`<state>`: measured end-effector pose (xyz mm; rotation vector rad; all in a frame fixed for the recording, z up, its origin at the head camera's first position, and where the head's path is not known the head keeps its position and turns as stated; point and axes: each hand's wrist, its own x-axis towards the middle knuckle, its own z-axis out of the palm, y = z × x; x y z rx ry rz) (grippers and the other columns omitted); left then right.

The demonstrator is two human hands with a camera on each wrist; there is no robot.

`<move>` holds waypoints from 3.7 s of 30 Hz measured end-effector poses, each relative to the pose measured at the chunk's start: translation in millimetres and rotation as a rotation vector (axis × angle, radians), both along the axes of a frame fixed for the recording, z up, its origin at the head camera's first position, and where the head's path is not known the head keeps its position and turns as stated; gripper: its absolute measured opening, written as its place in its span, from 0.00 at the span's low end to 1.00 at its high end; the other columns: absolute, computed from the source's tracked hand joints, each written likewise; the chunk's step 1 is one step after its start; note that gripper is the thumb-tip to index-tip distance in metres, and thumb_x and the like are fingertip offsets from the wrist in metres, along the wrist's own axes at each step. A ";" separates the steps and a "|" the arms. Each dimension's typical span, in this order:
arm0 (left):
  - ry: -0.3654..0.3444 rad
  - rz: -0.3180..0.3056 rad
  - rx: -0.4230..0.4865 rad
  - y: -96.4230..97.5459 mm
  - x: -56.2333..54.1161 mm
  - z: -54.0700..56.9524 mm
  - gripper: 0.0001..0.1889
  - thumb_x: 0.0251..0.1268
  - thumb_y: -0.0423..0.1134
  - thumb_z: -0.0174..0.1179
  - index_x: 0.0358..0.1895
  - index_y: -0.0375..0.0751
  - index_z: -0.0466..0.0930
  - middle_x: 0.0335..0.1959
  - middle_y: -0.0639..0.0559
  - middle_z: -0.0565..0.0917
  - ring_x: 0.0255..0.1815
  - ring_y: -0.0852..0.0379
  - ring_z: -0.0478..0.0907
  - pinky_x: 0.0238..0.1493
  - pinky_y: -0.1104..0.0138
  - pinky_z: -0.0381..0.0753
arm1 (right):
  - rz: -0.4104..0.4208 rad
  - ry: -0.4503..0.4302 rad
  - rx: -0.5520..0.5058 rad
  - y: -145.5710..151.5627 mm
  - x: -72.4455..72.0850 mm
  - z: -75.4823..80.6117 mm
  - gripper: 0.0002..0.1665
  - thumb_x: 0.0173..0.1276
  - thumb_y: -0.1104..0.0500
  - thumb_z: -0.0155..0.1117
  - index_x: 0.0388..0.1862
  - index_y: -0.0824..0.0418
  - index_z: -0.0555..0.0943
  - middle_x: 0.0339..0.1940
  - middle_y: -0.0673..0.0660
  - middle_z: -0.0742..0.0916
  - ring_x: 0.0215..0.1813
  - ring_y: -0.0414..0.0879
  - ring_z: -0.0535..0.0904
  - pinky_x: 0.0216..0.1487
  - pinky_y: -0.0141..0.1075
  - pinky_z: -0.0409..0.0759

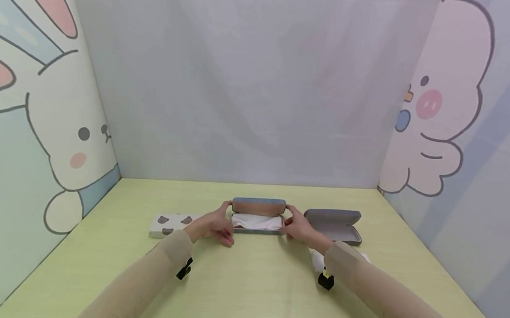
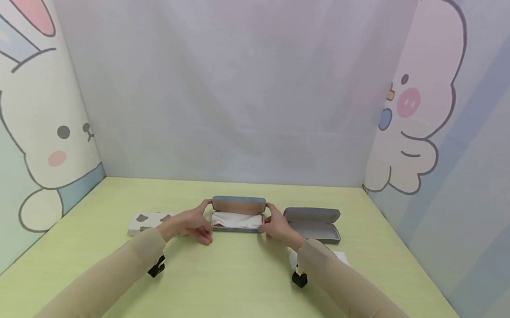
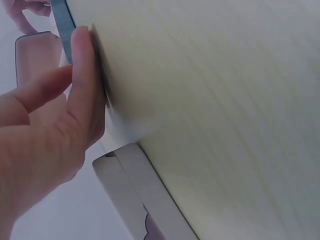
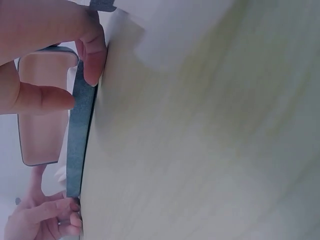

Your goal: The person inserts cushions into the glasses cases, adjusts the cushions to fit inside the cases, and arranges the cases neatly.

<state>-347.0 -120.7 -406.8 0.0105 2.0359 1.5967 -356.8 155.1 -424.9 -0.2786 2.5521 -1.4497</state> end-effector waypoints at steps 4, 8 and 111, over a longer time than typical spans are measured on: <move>0.018 0.026 0.010 2.0 -1.8 -3.6 0.54 0.59 0.16 0.51 0.76 0.62 0.29 0.26 0.36 0.79 0.18 0.51 0.82 0.28 0.58 0.88 | 0.026 -0.027 -0.040 1.9 -2.3 1.1 0.54 0.57 0.74 0.64 0.78 0.62 0.47 0.44 0.67 0.81 0.27 0.46 0.76 0.28 0.36 0.80; 0.026 0.032 -0.003 3.4 -3.6 -5.0 0.54 0.59 0.17 0.52 0.76 0.62 0.30 0.25 0.36 0.80 0.18 0.52 0.82 0.28 0.58 0.88 | 0.035 -0.041 -0.046 3.0 -4.3 2.2 0.56 0.54 0.76 0.64 0.78 0.61 0.47 0.43 0.67 0.80 0.28 0.45 0.76 0.29 0.36 0.80; 0.178 0.062 -0.034 9.2 2.7 -12.6 0.42 0.58 0.16 0.57 0.68 0.54 0.46 0.26 0.32 0.82 0.15 0.53 0.81 0.24 0.60 0.87 | 0.041 0.004 -0.081 3.1 -6.4 -1.9 0.46 0.49 0.78 0.68 0.66 0.58 0.61 0.28 0.59 0.75 0.22 0.47 0.68 0.24 0.36 0.72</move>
